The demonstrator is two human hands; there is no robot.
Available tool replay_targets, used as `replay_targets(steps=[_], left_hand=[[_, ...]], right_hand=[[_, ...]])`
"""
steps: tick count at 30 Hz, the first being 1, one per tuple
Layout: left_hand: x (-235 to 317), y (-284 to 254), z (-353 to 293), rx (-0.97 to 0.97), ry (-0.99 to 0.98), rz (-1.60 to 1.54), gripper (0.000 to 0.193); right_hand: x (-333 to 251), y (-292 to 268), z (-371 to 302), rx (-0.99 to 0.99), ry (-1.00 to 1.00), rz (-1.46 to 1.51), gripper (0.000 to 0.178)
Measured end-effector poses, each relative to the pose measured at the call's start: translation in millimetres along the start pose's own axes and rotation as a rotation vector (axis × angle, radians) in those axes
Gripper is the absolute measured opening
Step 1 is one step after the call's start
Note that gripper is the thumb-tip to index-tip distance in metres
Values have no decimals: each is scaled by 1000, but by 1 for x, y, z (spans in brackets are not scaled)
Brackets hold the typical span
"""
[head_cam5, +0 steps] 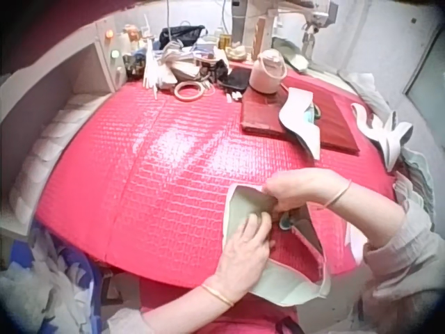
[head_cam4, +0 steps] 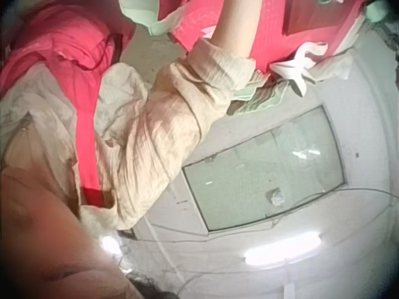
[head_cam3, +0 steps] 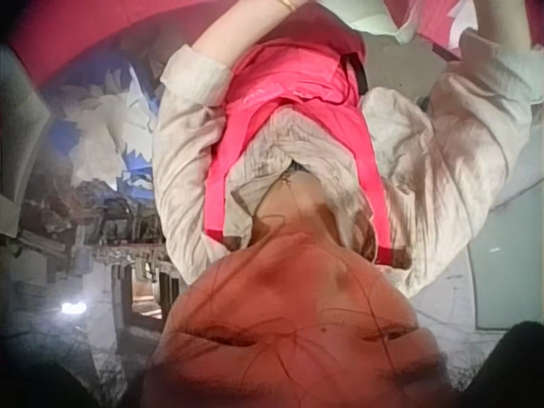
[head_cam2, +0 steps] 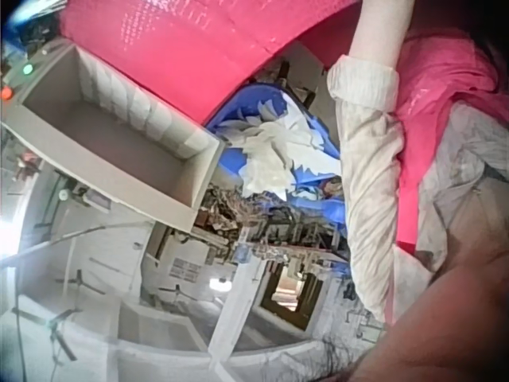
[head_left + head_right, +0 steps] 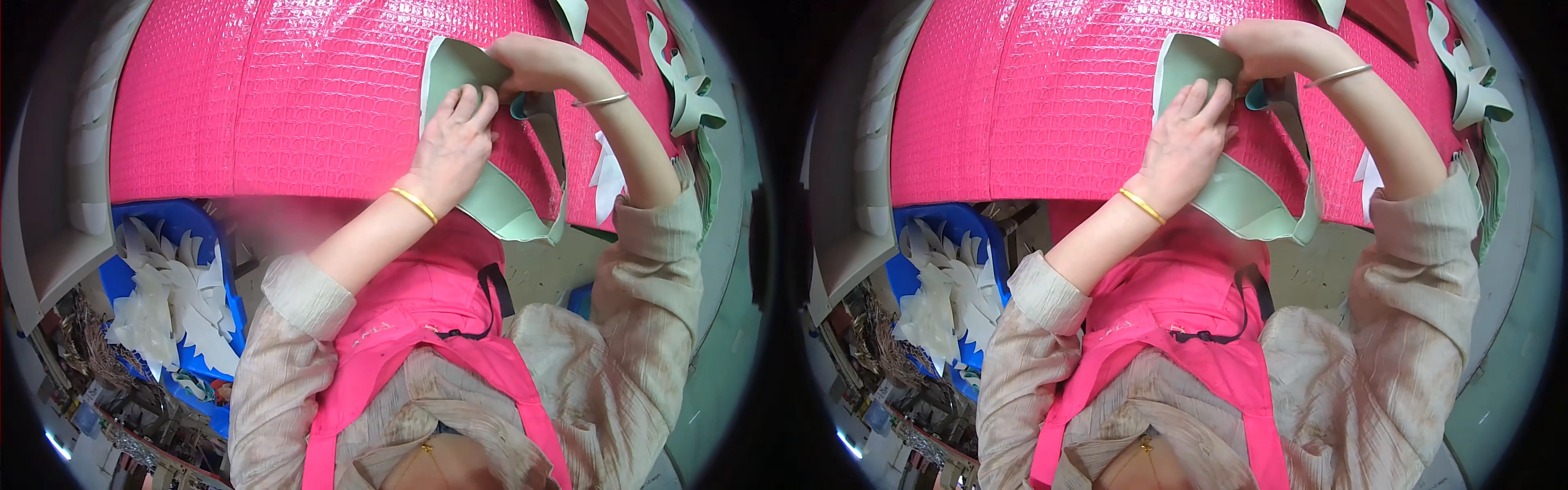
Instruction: The person assembles shoe components by hand on a pink work surface. They pick up a light green shoe upper, fold and press its edges, and then insert a white insole into the upper. The person repeats this process with another shoe upper, ensuring the insole is properly seated.
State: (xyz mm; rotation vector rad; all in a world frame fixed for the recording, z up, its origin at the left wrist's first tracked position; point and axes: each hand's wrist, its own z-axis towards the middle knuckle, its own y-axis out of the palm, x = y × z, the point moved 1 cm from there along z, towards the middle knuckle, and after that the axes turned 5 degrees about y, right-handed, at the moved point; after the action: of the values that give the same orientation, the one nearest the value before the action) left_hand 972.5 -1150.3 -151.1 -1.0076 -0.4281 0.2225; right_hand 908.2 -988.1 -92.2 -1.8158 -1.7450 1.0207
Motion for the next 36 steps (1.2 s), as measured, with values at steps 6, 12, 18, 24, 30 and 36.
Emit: replay_targets(steps=[6, 12, 18, 24, 30, 36], left_hand=[[-4, -1, 5, -42, -32, -106, 37], [-4, 7, 7, -18, -12, -128, 35], [0, 10, 14, -54, 52, 15, 31], [-5, 8, 21, -77, 76, -7, 25], [-1, 6, 28, -84, 0, -51, 25], [-28, -9, 95, 77, -107, -437, 26]], right_hand=[[2, -2, 3, 10, 8, -88, 25], [5, -2, 2, 37, 270, -28, 33], [10, -3, -21, -4, 258, 152, 40], [-4, -1, -56, -10, 177, -29, 33], [7, 17, -61, 118, 162, -38, 21], [-1, 58, -81, 628, 0, -169, 14]])
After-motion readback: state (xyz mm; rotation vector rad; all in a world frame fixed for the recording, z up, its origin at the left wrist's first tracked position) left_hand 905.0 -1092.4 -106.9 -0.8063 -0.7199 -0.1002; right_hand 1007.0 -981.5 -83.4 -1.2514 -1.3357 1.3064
